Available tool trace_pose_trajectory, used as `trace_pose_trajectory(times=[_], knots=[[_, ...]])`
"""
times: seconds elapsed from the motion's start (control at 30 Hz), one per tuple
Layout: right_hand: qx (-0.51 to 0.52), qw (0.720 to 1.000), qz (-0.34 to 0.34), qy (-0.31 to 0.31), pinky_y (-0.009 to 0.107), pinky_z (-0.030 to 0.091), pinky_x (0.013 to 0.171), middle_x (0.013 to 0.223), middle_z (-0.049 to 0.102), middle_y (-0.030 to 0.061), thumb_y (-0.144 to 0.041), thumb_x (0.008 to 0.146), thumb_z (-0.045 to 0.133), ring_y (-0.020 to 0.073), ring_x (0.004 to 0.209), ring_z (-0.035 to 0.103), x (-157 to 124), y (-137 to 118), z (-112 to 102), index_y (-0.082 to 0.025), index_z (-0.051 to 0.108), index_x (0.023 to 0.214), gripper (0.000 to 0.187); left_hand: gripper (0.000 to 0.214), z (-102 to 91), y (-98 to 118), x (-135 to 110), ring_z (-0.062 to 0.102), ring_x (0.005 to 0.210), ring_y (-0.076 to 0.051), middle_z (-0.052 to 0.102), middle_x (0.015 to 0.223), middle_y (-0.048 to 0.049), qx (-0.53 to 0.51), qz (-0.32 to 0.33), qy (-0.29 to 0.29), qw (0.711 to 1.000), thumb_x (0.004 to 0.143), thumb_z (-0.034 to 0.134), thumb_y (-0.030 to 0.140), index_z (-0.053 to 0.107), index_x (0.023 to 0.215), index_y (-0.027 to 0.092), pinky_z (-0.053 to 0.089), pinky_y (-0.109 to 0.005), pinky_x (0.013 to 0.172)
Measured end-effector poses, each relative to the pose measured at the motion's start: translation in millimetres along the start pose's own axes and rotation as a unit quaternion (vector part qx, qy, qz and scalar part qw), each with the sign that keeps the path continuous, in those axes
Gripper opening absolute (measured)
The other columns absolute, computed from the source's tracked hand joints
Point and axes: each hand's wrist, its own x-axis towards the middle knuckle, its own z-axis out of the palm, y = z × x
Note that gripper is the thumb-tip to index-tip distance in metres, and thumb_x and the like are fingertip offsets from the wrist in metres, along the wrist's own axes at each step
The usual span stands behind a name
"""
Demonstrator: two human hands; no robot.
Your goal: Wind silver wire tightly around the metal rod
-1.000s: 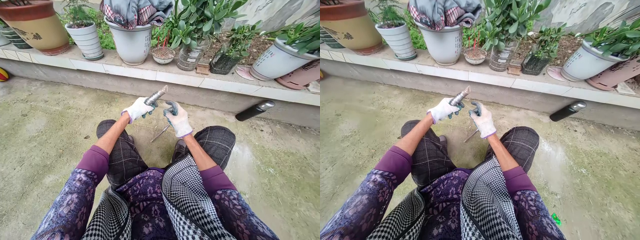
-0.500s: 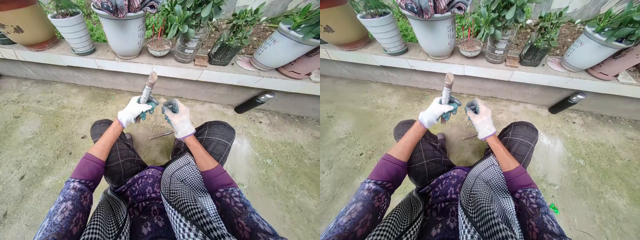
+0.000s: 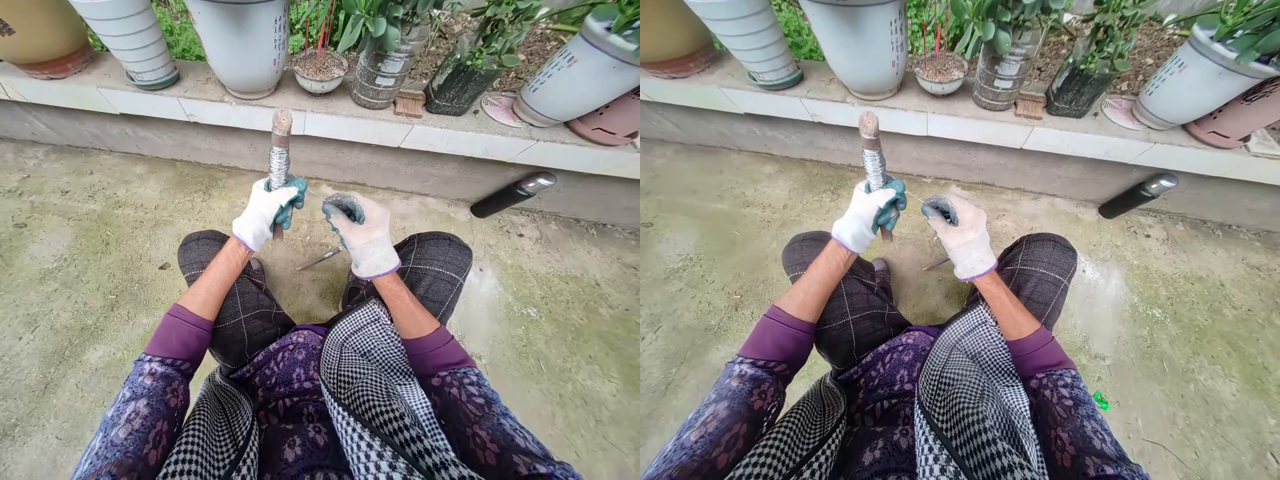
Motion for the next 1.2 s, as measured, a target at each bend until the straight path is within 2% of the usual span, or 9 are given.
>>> trace_pose_trajectory(times=[0.17,0.33,0.47,0.57,0.7,0.8,0.93,1.07,1.2], knots=[[-0.014,0.999,-0.033,0.012,0.034,0.054,0.080,0.089,0.069,0.0031,-0.032,0.086,0.060,0.0181,0.087,0.064,-4.0,-6.7,-0.1,-0.022,0.070,0.091,0.015,0.038,-0.6,-0.4,0.2,0.036,0.036,-0.001,0.060,0.065,0.0015,-0.035,0.019,-0.014,0.999,0.079,0.070,0.050,0.063,0.094,0.015,0.039,-0.019,0.042],[0.048,0.999,-0.012,0.012,0.030,0.053,0.065,0.084,0.068,0.0010,-0.035,0.086,0.062,0.0142,0.071,0.061,-6.5,-9.6,4.2,-0.022,0.069,0.097,0.019,0.043,-2.0,-0.8,-2.6,0.030,0.034,-0.001,0.065,0.069,-0.0003,-0.130,0.075,-0.087,0.985,0.070,0.075,0.056,0.060,0.081,0.017,0.034,-0.019,0.036],[0.078,0.997,0.003,0.009,0.028,0.050,0.059,0.081,0.067,0.0013,-0.037,0.086,0.063,0.0131,0.067,0.058,-8.0,-15.9,4.4,-0.021,0.069,0.094,0.019,0.039,-3.1,1.7,-8.6,0.023,0.034,0.001,0.068,0.076,-0.0001,-0.196,0.099,-0.128,0.967,0.067,0.076,0.050,0.056,0.074,0.018,0.029,-0.019,0.032],[0.074,0.997,0.011,0.013,0.027,0.049,0.059,0.078,0.065,0.0009,-0.038,0.086,0.064,0.0134,0.069,0.058,-8.8,-21.2,2.2,-0.021,0.070,0.091,0.019,0.034,-3.1,3.1,-13.7,0.023,0.034,0.001,0.065,0.071,0.0012,-0.182,0.112,-0.127,0.969,0.069,0.075,0.046,0.057,0.075,0.018,0.029,-0.020,0.032],[0.076,0.997,0.024,0.006,0.026,0.046,0.057,0.072,0.061,-0.0004,-0.040,0.086,0.064,0.0124,0.066,0.055,-8.3,-25.7,0.3,-0.019,0.070,0.085,0.021,0.029,-2.7,6.3,-19.5,0.033,0.035,-0.003,0.062,0.064,0.0019,-0.125,0.105,-0.115,0.980,0.070,0.074,0.041,0.060,0.079,0.017,0.034,-0.022,0.035],[0.071,0.997,0.028,0.002,0.025,0.045,0.056,0.070,0.060,-0.0009,-0.040,0.086,0.063,0.0119,0.064,0.054,-7.2,-28.2,1.1,-0.019,0.069,0.085,0.021,0.025,-4.2,10.8,-25.0,0.036,0.036,-0.003,0.065,0.071,0.0003,-0.122,0.128,-0.113,0.978,0.069,0.075,0.034,0.059,0.078,0.017,0.035,-0.022,0.033],[0.050,0.998,0.019,0.014,0.025,0.045,0.055,0.073,0.061,-0.0008,-0.036,0.086,0.063,0.0116,0.063,0.053,-7.3,-30.6,4.1,-0.020,0.067,0.088,0.016,0.023,-7.7,14.3,-32.6,0.033,0.035,-0.001,0.069,0.081,-0.0014,-0.182,0.135,-0.128,0.966,0.071,0.073,0.031,0.055,0.078,0.018,0.033,-0.020,0.032],[0.026,0.999,-0.011,0.017,0.026,0.048,0.061,0.082,0.066,0.0008,-0.033,0.086,0.063,0.0125,0.069,0.058,-11.4,-29.8,7.1,-0.021,0.067,0.094,0.016,0.024,-8.6,13.2,-35.4,0.035,0.037,-0.003,0.063,0.069,0.0029,-0.169,0.113,-0.114,0.972,0.071,0.073,0.036,0.057,0.080,0.020,0.032,-0.019,0.034],[-0.032,0.999,-0.037,0.008,0.028,0.051,0.067,0.087,0.070,0.0013,-0.033,0.090,0.058,0.0149,0.076,0.063,-16.1,-28.9,5.9,-0.022,0.069,0.098,0.018,0.022,-8.4,15.3,-36.0,0.041,0.039,-0.005,0.056,0.059,0.0054,-0.117,0.119,-0.072,0.983,0.064,0.076,0.029,0.063,0.080,0.019,0.036,-0.020,0.035]])
